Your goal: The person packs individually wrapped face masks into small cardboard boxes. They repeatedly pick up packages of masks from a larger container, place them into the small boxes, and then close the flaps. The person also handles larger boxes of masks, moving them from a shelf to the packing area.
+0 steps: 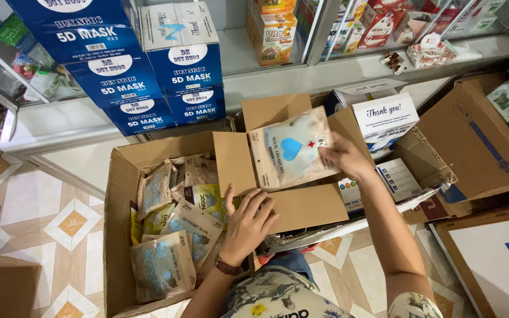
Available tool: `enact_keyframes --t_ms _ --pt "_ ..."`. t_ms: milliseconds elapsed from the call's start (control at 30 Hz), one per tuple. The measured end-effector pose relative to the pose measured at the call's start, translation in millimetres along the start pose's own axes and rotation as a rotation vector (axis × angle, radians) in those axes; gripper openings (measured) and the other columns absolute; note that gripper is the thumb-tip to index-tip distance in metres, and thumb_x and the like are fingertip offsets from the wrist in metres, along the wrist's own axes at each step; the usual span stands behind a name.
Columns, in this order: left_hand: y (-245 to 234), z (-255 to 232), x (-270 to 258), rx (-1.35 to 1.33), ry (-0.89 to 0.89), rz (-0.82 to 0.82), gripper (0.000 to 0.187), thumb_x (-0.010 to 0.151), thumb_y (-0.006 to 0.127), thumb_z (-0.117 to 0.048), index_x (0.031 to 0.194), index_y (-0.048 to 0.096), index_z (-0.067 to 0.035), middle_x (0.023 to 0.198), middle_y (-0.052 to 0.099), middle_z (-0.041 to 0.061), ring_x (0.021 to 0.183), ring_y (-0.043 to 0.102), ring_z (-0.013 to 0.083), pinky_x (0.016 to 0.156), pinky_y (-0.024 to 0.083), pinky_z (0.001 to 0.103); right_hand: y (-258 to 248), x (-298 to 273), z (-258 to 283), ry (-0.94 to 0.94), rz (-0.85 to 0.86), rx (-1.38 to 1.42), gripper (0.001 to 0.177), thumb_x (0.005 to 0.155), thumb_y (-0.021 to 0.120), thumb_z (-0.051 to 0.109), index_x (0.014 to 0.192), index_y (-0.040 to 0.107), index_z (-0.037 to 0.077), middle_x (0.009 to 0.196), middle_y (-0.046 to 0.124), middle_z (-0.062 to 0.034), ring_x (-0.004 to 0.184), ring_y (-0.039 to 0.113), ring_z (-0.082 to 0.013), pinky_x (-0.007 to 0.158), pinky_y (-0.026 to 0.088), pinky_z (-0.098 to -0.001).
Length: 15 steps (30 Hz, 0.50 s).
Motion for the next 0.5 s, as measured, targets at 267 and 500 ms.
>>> enact_keyframes --t_ms 267,500 --pt "4.0 1.4 -2.1 -0.006 -0.02 0.026 0.031 0.091 0.077 -0.027 0.115 0.071 -0.009 0.123 0.066 0.008 0.126 0.058 0.026 0.119 0.015 0.066 19.9 11.2 -14.5 0.022 0.081 -0.142 0.037 0.097 0.062 0.004 0.133 0.052 -0.002 0.114 0.071 -0.0107 0.098 0.068 -0.0146 0.087 0.056 -0.0314" --pt "5.1 2.3 -2.5 -0.01 -0.035 0.048 0.031 0.092 0.075 -0.027 0.117 0.071 -0.008 0.123 0.065 0.008 0.126 0.058 0.0258 0.119 0.015 0.066 33.3 -2.8 10.3 0.065 -0.021 -0.532 0.052 0.091 0.069 0.007 0.139 0.051 0.001 0.115 0.075 -0.0137 0.101 0.072 -0.0236 0.088 0.058 -0.0354"
Point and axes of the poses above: each hand's wrist, its own x-axis towards the middle knuckle, its own y-axis out of the palm, z = x × y, the point moved 8 cm from there along x, towards the middle knuckle
